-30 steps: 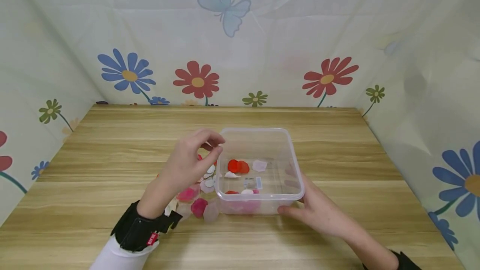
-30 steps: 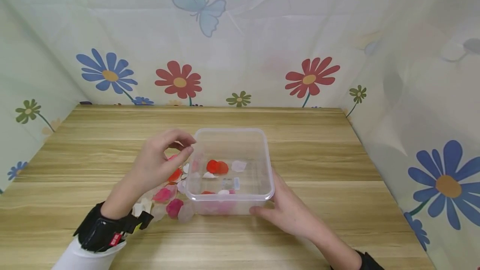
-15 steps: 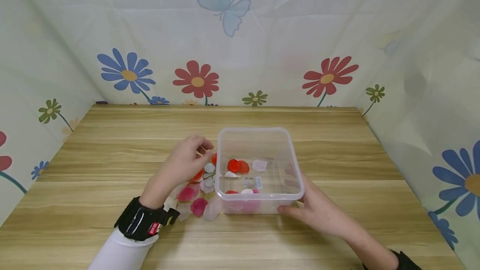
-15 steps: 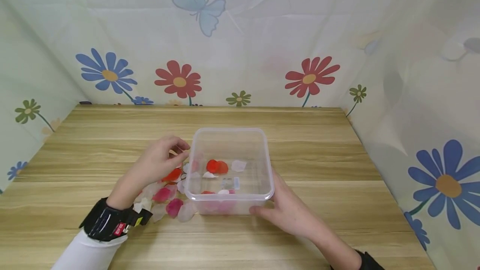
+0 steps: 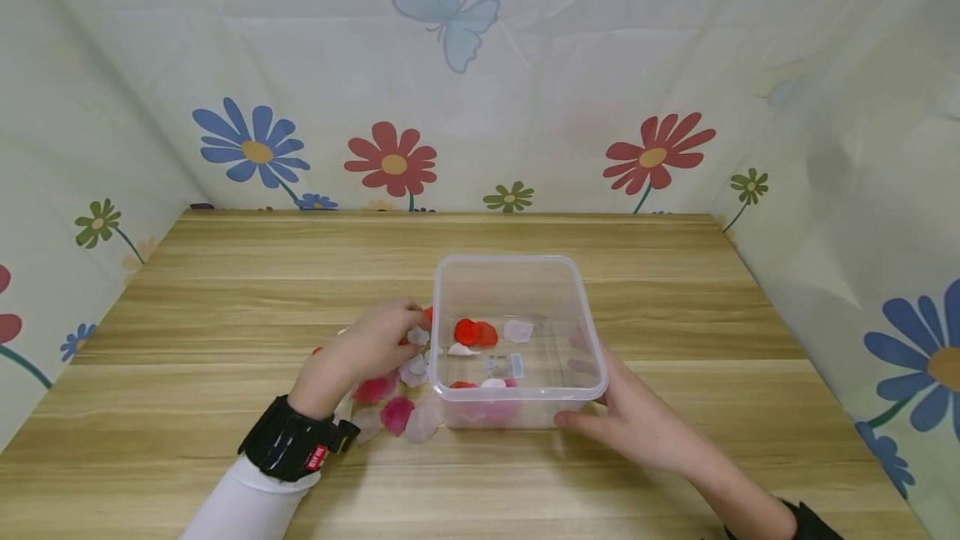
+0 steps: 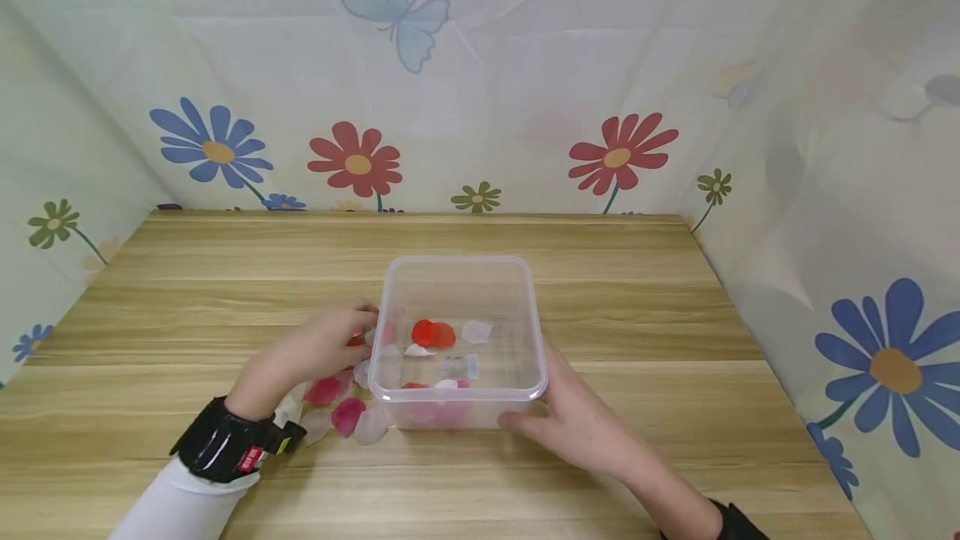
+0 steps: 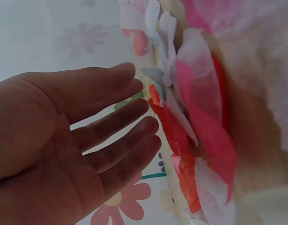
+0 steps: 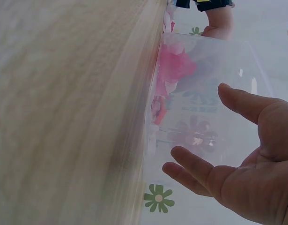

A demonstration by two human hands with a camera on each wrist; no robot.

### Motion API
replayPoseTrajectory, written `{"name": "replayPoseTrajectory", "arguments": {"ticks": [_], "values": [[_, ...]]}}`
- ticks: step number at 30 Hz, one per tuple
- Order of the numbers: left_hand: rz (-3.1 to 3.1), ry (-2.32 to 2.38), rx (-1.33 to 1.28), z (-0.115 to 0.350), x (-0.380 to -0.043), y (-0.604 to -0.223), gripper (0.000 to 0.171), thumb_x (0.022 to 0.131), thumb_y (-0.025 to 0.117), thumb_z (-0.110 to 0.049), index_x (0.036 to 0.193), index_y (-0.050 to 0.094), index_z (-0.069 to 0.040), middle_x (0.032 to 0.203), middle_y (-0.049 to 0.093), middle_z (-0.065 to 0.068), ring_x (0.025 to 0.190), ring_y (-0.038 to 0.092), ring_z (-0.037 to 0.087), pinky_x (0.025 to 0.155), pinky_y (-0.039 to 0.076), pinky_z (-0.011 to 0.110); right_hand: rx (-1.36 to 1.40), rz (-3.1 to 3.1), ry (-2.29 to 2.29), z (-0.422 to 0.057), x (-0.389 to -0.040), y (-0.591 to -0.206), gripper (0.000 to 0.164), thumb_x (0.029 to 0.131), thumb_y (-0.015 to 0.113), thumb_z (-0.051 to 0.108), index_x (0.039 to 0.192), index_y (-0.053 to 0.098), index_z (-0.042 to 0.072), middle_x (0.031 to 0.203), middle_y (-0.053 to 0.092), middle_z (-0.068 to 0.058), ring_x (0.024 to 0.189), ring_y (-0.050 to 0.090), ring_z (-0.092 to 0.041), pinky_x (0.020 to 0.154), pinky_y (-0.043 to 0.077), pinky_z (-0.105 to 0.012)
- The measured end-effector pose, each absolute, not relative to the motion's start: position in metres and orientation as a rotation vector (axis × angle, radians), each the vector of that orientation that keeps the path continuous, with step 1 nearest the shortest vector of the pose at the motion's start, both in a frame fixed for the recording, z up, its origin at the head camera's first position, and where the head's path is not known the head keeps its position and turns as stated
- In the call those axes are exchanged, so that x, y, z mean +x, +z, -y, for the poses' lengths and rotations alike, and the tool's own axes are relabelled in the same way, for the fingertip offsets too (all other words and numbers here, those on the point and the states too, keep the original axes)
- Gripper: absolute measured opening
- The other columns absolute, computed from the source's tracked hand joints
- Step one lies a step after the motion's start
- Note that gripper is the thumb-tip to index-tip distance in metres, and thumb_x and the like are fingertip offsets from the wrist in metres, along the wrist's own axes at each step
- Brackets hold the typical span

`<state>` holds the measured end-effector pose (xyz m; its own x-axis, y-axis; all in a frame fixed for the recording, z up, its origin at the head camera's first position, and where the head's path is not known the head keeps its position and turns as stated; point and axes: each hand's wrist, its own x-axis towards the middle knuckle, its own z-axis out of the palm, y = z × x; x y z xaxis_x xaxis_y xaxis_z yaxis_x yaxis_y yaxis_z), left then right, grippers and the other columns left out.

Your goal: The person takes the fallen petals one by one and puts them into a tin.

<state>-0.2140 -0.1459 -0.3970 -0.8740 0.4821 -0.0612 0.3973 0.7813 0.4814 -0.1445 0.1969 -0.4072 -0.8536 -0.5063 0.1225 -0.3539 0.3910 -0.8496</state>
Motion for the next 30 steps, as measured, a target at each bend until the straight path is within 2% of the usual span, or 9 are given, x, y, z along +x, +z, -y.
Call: {"name": "replayPoseTrajectory", "arguments": {"ticks": [9,16,23,30], "values": [[-2.774,0.685,0.782,0.147,-0.214,-0.404,0.027,0.087,0.073,0.007,0.113,0.073,0.001,0.109,0.065,0.009,0.100,0.063,0.029,0.092,0.055,0.043,-0.800,-2.468,-1.478,-0.197,-0.145,-0.408,0.109,0.086,0.083,0.007,0.165,0.011,0.019,0.157,0.032,-0.023,0.135,0.046,-0.044,0.103,0.046,-0.054],[-2.795,0.694,0.772,0.146,-0.217,-0.408,0.027,0.086,0.074,0.007,0.112,0.073,0.000,0.099,0.067,0.007,0.090,0.062,0.024,0.085,0.056,0.038,-0.791,-2.470,-1.472,-0.197,-0.145,-0.407,0.107,0.086,0.084,0.008,0.165,0.012,0.017,0.157,0.033,-0.024,0.135,0.045,-0.044,0.103,0.045,-0.054],[-2.829,0.716,0.810,0.145,-0.220,-0.409,0.013,0.089,0.073,0.004,0.096,0.076,-0.006,0.085,0.066,0.000,0.077,0.058,0.017,0.075,0.055,0.031,-0.772,-2.478,-1.459,-0.197,-0.145,-0.408,0.107,0.086,0.084,0.009,0.165,0.012,0.013,0.158,0.030,-0.025,0.137,0.043,-0.045,0.103,0.045,-0.054],[-2.856,0.712,0.822,0.145,-0.221,-0.410,0.012,0.089,0.073,0.005,0.090,0.076,-0.007,0.080,0.064,-0.001,0.073,0.056,0.017,0.069,0.053,0.028,-0.779,-2.480,-1.466,-0.197,-0.145,-0.408,0.108,0.085,0.084,0.006,0.165,0.011,0.012,0.158,0.030,-0.026,0.135,0.044,-0.045,0.102,0.046,-0.053]]}}
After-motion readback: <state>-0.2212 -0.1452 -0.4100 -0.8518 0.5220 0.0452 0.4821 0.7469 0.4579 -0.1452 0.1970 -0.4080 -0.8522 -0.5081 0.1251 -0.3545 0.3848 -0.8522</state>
